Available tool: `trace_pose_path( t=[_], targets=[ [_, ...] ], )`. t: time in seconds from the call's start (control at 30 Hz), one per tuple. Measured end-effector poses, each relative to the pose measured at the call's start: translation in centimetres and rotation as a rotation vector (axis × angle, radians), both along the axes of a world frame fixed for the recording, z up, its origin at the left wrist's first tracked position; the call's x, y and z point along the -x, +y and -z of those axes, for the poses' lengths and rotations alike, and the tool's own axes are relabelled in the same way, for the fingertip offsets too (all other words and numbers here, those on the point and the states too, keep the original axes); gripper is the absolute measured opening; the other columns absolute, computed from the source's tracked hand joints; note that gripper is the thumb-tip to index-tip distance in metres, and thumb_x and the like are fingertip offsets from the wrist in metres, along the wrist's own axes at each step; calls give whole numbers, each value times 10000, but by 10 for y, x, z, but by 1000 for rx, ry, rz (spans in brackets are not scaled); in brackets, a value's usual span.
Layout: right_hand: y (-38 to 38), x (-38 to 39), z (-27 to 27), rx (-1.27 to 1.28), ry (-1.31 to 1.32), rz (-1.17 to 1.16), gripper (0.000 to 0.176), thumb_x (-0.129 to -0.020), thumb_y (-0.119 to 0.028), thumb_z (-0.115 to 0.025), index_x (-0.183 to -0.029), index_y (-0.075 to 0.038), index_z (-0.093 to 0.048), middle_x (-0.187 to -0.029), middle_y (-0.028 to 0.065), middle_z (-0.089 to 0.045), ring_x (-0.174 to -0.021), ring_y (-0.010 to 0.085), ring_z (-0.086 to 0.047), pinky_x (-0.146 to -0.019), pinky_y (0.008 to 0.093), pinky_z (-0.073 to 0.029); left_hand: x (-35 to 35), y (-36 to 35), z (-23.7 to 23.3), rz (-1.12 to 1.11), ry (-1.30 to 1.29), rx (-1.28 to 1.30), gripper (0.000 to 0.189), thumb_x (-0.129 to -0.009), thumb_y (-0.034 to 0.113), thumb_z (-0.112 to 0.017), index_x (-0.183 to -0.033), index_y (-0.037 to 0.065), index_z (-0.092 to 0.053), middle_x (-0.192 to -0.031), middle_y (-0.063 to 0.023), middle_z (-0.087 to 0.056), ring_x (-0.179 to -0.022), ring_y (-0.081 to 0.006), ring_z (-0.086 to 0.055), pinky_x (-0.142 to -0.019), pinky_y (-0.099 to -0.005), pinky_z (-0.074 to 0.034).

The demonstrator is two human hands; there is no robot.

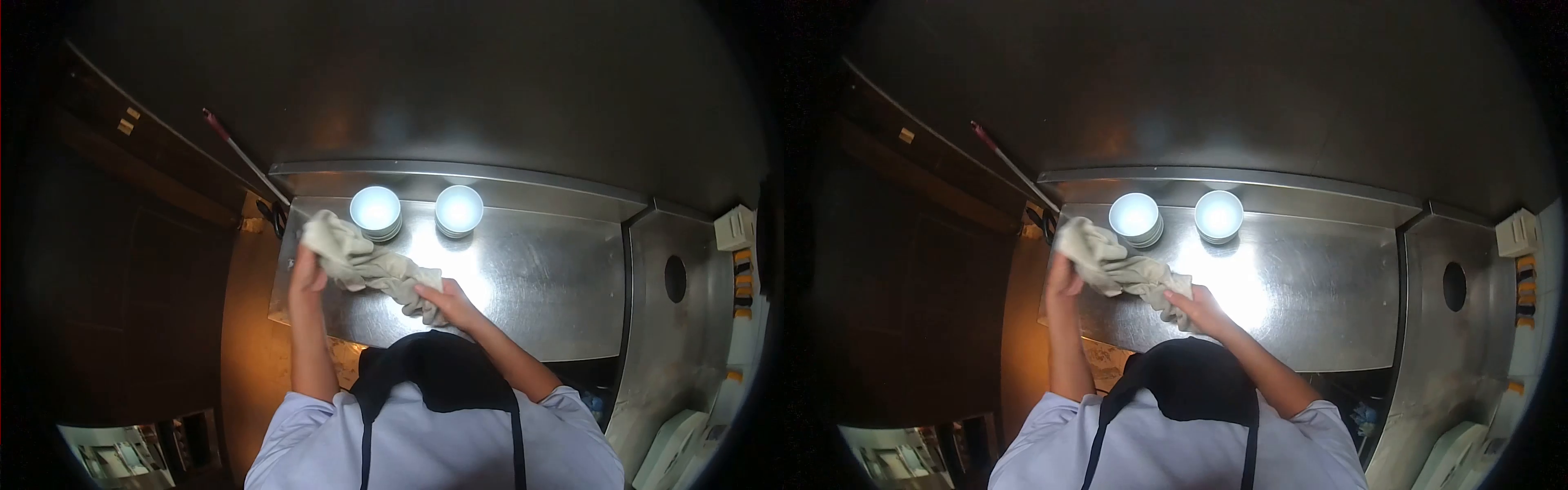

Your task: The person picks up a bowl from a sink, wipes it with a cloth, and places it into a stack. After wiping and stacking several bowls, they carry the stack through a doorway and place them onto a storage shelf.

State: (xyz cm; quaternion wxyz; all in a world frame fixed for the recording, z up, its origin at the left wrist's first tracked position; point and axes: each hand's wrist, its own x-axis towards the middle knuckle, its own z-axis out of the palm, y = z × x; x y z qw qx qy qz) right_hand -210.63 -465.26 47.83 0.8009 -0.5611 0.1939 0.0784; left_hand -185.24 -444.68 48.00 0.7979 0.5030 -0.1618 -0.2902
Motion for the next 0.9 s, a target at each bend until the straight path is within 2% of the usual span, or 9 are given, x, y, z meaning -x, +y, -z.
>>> trace_pose_path(
  t=[0.03,0.13,0.17,0.4,0.43,0.57,0.67,0.83,0.9],
  targets=[
    [-3,3,-8,-81,-22,-7,412,-1002,-323,-599,-1231,20,-606,-943,103,-728,-731,201,-688,-676,349,-567,10,9,-41,-14,74,119,541,-1029,425,-505,-1417,49,-488,-1367,-130,-578,-1240,-253,-577,-1099,-422,-462],
    [4,4,-31,-496,-281,203,394,-1017,-242,-562,-1286,44,-556,-1126,148,-699,-949,225,-707,-858,356,-572,32,48,-80,-48,-83,522,604,-1041,478,-430,-1452,36,-453,-1462,-135,-516,-1320,-276,-516,-1137,-451,-418],
    [-1,3,-27,-594,-335,134,386,-1021,-194,-536,-1315,56,-531,-1241,164,-651,-1120,242,-667,-980,369,-529,44,52,-83,-35,-103,606,598,-1042,472,-429,-1449,34,-456,-1458,-135,-519,-1317,-274,-517,-1136,-448,-419],
    [17,-8,-5,-570,-200,133,432,-1004,-190,-564,-1358,50,-509,-1253,155,-656,-1124,247,-669,-985,377,-532,99,46,-63,-240,66,581,559,-1054,430,-421,-1431,21,-474,-1430,-133,-536,-1299,-263,-527,-1131,-424,-421],
    [18,-4,-4,-561,-212,93,483,-1017,-214,-531,-1409,59,-458,-1324,183,-613,-1195,280,-634,-1040,402,-500,99,54,-65,-282,75,588,554,-1056,424,-420,-1429,19,-476,-1427,-132,-538,-1296,-262,-528,-1131,-420,-422],
    [27,4,-49,-861,-244,33,571,-1051,-290,-429,-1485,71,-340,-1469,233,-481,-1349,348,-504,-1164,465,-372,86,98,-85,-434,33,677,532,-1062,400,-416,-1418,11,-486,-1411,-131,-548,-1286,-255,-534,-1128,-407,-423],
    [34,0,-80,-906,-350,-23,578,-1056,-308,-417,-1480,78,-340,-1472,236,-479,-1354,346,-499,-1169,466,-365,77,101,-82,-465,64,713,516,-1067,382,-412,-1411,6,-494,-1399,-130,-556,-1278,-251,-538,-1125,-397,-424],
    [28,-22,-41,-252,-100,36,528,-971,-249,-653,-1381,56,-521,-1299,150,-640,-1171,220,-629,-1027,344,-467,76,68,-40,-406,297,682,491,-1076,352,-407,-1398,-4,-507,-1380,-129,-568,-1265,-243,-545,-1122,-380,-426],
    [16,-12,-11,-48,18,0,505,-961,-255,-664,-1339,64,-562,-1242,148,-667,-1116,207,-647,-984,334,-485,80,75,-26,-404,262,535,481,-1079,340,-405,-1393,-7,-512,-1372,-128,-573,-1260,-240,-548,-1120,-373,-426]
  ],
)
